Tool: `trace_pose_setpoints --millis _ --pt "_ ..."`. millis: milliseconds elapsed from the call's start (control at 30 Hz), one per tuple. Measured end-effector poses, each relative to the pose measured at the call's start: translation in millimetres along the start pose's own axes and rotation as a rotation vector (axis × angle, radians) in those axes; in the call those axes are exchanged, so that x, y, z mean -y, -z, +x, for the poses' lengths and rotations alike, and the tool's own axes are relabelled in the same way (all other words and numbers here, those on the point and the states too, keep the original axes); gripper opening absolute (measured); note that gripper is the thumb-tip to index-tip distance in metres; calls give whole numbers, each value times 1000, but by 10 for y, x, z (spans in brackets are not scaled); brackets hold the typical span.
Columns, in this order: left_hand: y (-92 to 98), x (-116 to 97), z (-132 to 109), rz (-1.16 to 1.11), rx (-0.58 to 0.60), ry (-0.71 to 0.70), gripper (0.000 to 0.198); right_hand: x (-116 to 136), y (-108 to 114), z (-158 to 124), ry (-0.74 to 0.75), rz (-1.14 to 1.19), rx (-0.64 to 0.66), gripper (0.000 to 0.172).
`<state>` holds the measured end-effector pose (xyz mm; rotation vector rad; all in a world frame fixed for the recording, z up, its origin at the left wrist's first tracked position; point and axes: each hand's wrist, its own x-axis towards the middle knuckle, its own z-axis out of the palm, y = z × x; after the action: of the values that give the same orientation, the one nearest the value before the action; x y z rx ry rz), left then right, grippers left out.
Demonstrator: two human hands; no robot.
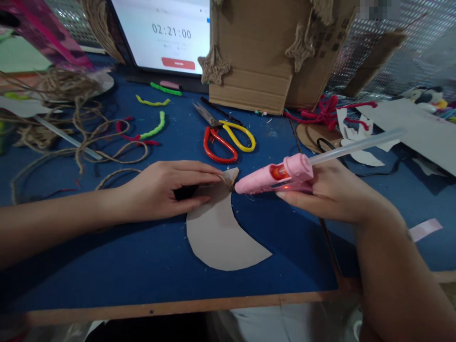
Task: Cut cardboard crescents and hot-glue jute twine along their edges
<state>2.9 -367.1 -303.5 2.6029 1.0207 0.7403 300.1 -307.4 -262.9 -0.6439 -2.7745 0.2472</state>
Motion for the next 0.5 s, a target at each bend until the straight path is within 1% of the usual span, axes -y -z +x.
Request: trace_pose_setpoints --millis 100,200,333,500 --pt "2 -5 3 2 1 -1 27 9 16 11 25 13 24 9" --pt "0 -6 4 2 -3 -4 26 29 25 29 19 -5 12 9" --pt "-2 -5 3 -4 3 0 26 44 27 34 -47 -10 -28 14" --pt "3 -6 0 2 13 17 29 32 31 10 -151 6 2 15"
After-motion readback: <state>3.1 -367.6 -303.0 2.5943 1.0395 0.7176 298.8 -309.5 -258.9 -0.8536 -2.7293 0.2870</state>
